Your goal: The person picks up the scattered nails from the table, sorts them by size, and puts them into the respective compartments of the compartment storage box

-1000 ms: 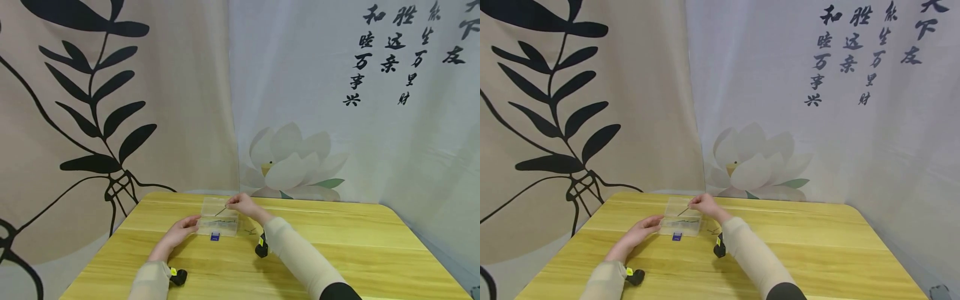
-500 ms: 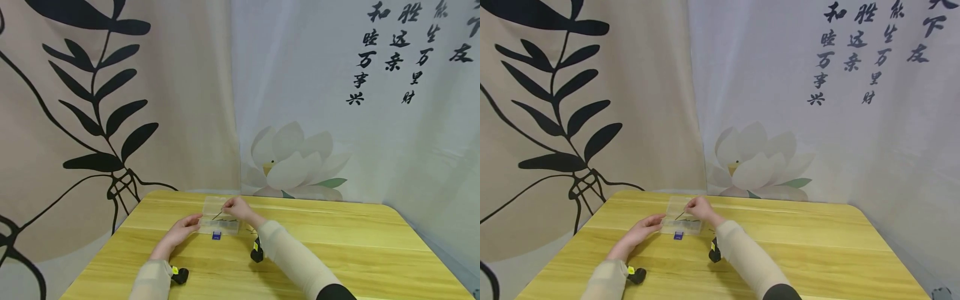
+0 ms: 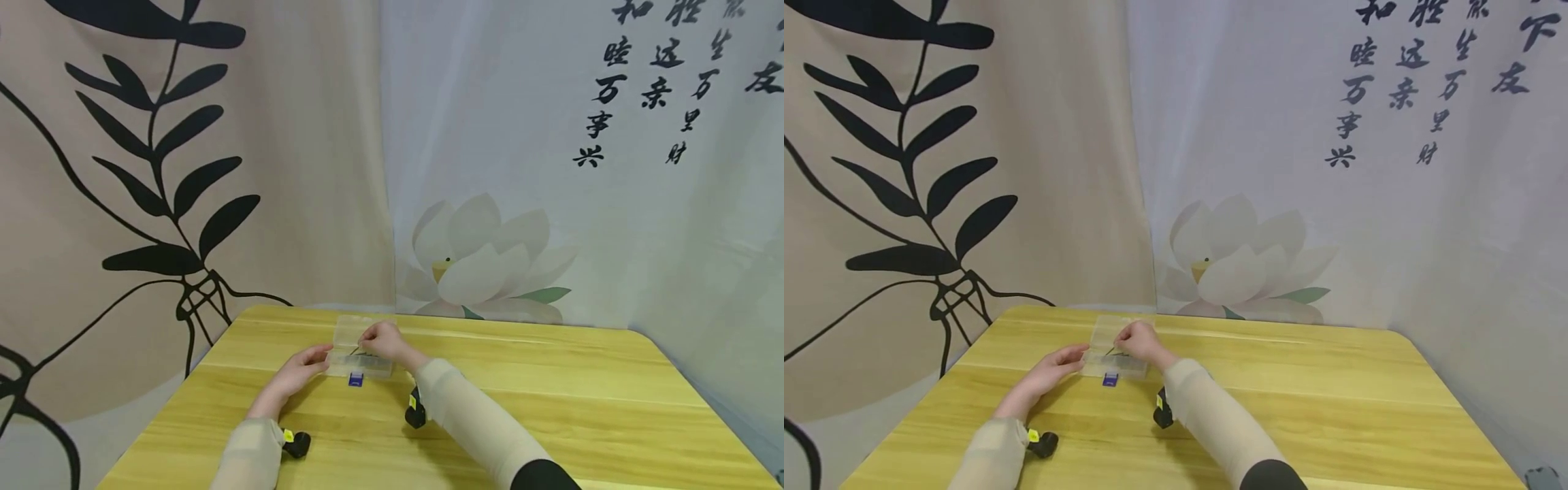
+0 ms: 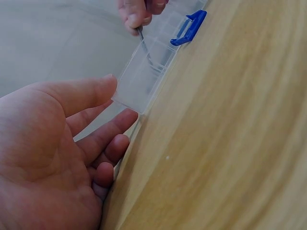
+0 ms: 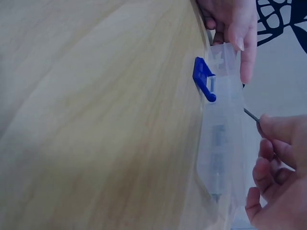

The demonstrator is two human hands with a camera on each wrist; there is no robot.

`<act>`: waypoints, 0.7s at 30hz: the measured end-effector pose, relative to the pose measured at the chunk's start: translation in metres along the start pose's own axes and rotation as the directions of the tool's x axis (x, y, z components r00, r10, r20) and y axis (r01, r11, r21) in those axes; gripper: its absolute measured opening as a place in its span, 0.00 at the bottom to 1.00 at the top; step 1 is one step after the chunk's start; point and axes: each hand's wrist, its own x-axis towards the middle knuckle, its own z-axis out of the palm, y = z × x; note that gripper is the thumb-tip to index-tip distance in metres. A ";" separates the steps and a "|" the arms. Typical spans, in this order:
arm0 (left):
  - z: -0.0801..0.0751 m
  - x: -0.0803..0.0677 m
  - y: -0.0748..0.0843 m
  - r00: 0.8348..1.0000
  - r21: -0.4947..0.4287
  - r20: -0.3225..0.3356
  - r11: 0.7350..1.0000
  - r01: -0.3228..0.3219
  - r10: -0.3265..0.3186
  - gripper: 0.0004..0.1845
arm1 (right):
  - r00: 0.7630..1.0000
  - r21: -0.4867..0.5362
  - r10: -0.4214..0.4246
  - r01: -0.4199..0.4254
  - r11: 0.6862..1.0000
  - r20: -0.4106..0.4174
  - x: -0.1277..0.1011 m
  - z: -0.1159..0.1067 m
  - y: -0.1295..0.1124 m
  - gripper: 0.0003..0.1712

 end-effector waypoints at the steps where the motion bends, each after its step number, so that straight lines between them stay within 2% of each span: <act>1: 0.000 0.000 0.000 1.000 -0.004 -0.002 1.000 0.003 -0.003 0.23 | 1.000 -0.017 -0.005 0.005 1.000 0.002 0.001 0.001 0.001 0.06; 8: -0.001 0.000 0.000 1.000 -0.001 0.007 1.000 -0.011 0.011 0.24 | 1.000 -0.144 -0.012 0.015 0.989 0.024 0.003 0.005 0.000 0.05; 12: -0.002 -0.002 0.003 1.000 0.006 0.016 1.000 -0.016 0.015 0.24 | 0.999 -0.182 -0.005 0.011 0.983 0.032 0.002 0.006 -0.002 0.05; 21: -0.005 -0.006 0.003 0.999 -0.008 0.024 1.000 -0.026 0.026 0.24 | 0.998 -0.168 0.026 -0.017 0.986 0.049 -0.001 0.003 -0.002 0.06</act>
